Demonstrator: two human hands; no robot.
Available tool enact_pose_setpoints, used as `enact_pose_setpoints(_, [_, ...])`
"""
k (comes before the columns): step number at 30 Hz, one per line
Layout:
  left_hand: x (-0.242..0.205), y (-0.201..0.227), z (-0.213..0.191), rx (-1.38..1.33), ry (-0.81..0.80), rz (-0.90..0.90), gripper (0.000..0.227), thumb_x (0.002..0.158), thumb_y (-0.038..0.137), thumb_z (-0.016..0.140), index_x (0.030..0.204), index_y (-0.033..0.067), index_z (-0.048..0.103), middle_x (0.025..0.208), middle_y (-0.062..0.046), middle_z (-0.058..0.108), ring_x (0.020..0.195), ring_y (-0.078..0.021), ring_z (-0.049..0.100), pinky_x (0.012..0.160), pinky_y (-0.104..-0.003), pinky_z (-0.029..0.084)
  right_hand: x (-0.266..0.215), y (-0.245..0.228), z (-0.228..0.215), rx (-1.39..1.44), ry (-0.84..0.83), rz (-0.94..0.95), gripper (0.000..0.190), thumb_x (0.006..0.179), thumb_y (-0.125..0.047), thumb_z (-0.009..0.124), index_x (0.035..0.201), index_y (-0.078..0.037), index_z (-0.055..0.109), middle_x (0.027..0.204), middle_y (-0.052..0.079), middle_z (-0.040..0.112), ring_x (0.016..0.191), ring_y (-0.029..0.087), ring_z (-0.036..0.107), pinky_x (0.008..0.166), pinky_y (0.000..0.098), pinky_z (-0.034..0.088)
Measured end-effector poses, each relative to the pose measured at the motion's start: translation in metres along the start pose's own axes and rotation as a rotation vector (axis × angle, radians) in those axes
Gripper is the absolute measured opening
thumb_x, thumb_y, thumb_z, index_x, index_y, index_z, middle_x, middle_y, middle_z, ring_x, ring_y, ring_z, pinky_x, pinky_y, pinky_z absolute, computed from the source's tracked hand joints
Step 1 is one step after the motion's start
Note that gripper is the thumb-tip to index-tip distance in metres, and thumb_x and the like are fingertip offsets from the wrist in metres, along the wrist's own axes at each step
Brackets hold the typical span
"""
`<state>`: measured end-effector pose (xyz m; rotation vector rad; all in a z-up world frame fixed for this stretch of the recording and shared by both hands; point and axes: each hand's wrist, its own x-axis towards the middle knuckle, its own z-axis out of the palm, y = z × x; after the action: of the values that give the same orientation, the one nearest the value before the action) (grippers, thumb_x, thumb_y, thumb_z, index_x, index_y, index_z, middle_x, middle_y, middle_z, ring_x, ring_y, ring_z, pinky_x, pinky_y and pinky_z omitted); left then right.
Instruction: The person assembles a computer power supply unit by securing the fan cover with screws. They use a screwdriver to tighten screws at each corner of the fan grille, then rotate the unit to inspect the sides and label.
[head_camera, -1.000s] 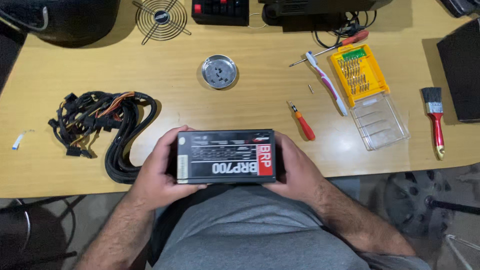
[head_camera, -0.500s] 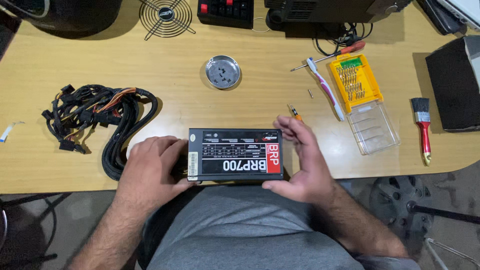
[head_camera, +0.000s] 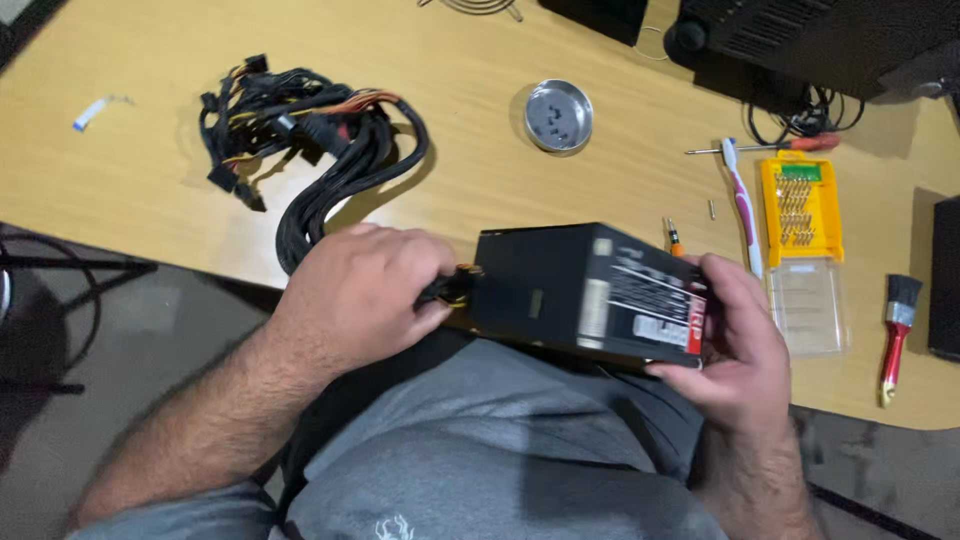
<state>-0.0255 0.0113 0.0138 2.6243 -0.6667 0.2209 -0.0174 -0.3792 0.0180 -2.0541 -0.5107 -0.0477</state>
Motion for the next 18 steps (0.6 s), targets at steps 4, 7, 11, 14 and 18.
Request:
enact_pose_setpoints(4, [0.006,0.013,-0.016,-0.105,0.063,0.105,0.038,0.072,0.026,0.087,0.101,0.0151,0.066,0.093,0.0,0.073,0.089,-0.0241,0.071,0.076,-0.044,0.053,-0.013,0.027,-0.007,0.087,0.0,0.011,0.116,0.059,-0.031,0.08,0.155,0.011,0.03,0.157,0.022,0.033,0.147,0.029,0.04,0.129,0.0405,0.031])
enact_pose_setpoints(7, [0.01,0.02,-0.021,-0.163,0.076,0.14,0.037,0.074,0.026,0.087,0.101,0.0139,0.064,0.093,0.0,0.072,0.086,-0.0244,0.069,0.076,-0.044,0.051,-0.02,0.032,-0.01,0.154,-0.013,0.04,0.115,0.065,-0.03,0.078,0.157,0.011,0.024,0.162,0.021,0.029,0.15,0.029,0.037,0.129,0.0389,0.031])
enact_pose_setpoints(11, [0.013,0.025,-0.025,-0.225,0.121,0.209,0.035,0.076,0.021,0.089,0.093,0.0129,0.059,0.089,-0.002,0.068,0.078,-0.0257,0.065,0.069,-0.044,0.05,-0.022,0.033,-0.008,0.155,-0.034,0.046,0.11,0.067,-0.021,0.081,0.156,0.011,0.025,0.161,0.019,0.027,0.152,0.03,0.034,0.13,0.0406,0.028])
enact_pose_setpoints(14, [0.013,0.027,-0.024,-0.267,0.173,0.274,0.037,0.079,0.015,0.088,0.096,0.0119,0.055,0.089,-0.004,0.066,0.074,-0.0256,0.062,0.066,-0.043,0.048,-0.017,0.023,-0.005,0.093,-0.027,0.051,0.11,0.064,-0.037,0.083,0.151,0.01,0.034,0.152,0.018,0.036,0.146,0.028,0.04,0.126,0.0377,0.032])
enact_pose_setpoints(18, [0.012,0.029,-0.026,-0.301,0.244,0.367,0.027,0.086,0.007,0.08,0.097,0.0102,0.056,0.087,-0.007,0.062,0.07,-0.0272,0.058,0.064,-0.041,0.046,-0.017,0.019,-0.003,0.058,0.011,0.069,0.094,0.068,-0.026,0.083,0.146,0.006,0.042,0.145,0.016,0.049,0.139,0.025,0.05,0.122,0.0372,0.04])
